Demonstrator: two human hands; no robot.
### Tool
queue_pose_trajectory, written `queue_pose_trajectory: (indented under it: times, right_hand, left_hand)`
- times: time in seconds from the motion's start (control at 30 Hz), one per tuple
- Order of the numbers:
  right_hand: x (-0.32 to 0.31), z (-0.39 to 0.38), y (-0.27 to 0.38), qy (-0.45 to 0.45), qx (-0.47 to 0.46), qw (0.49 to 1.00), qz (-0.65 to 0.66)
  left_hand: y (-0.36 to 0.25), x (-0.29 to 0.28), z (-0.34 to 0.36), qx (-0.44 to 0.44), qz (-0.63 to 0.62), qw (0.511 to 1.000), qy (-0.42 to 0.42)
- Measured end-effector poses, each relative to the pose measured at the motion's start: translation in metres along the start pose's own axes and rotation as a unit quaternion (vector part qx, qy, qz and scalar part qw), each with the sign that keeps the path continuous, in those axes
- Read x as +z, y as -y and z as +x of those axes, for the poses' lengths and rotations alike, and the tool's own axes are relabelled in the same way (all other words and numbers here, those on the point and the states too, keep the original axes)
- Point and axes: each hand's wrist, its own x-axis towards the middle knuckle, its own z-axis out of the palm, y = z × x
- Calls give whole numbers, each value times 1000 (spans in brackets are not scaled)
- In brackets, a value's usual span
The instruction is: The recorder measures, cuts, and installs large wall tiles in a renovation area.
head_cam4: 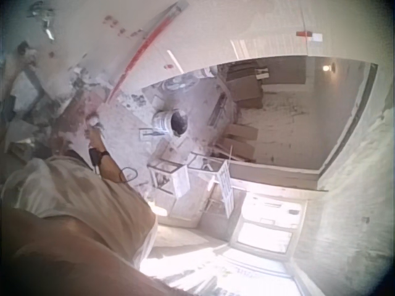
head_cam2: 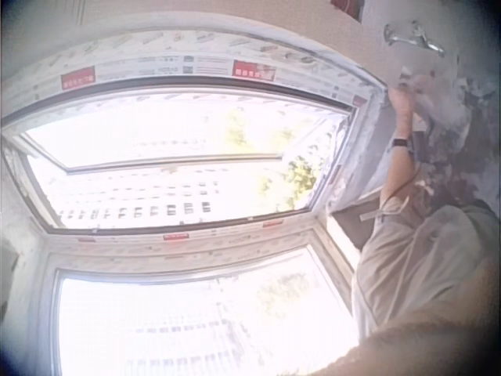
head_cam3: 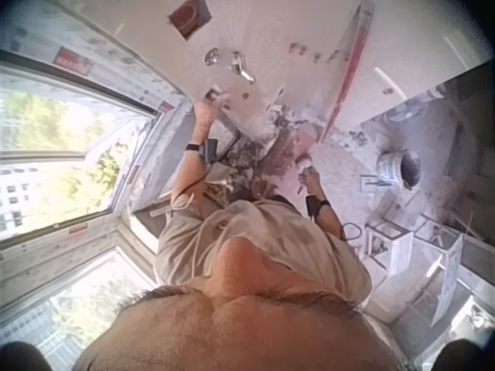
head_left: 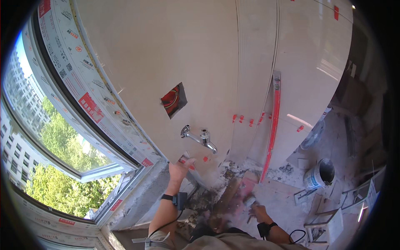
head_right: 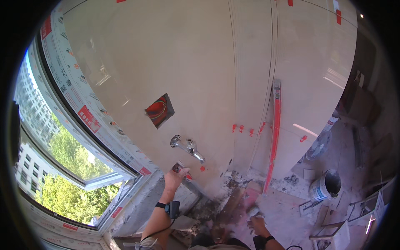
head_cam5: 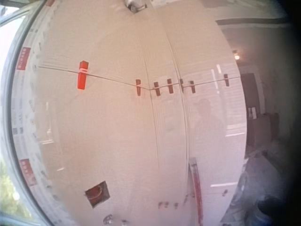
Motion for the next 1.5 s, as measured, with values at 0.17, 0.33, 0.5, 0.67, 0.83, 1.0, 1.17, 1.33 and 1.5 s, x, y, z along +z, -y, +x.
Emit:
queue_pose_trajectory:
  times: [0.17, 0.33, 0.5, 0.67, 0.83, 1.0, 1.17, 1.33, 1.5]
  right_hand:
    - [-53, -8, -34, 5, 14, 999, 45]
    - [-74, 19, -72, -14, 87, 995, 40]
    - [-57, 17, -65, -24, 66, 997, 29]
    - [-38, 16, -48, -23, 43, 999, 8]
    - [-18, 29, -43, -10, 47, 998, -40]
    - [22, 15, -20, 12, 11, 997, -78]
    - [59, 4, 19, 40, -62, 985, -158]
    - [78, -16, 48, 46, -74, 975, -207]
    - [84, -30, 46, 32, -32, 968, -248]
  left_hand:
    - [-21, -16, 8, 73, -19, 997, 16]
    - [7, -20, 13, 32, -94, 994, 45]
    - [-10, -17, 12, 89, -101, 991, 15]
    - [-13, -28, 10, 1, -116, 992, 56]
    - [19, -23, 18, 163, -19, 986, -2]
    - [36, -17, -21, -99, -38, 991, 86]
    - [115, 10, -96, -236, -100, 966, 35]
    - [140, 12, -132, -409, -287, 864, 64]
    - [136, 3, -130, -397, -321, 855, 85]
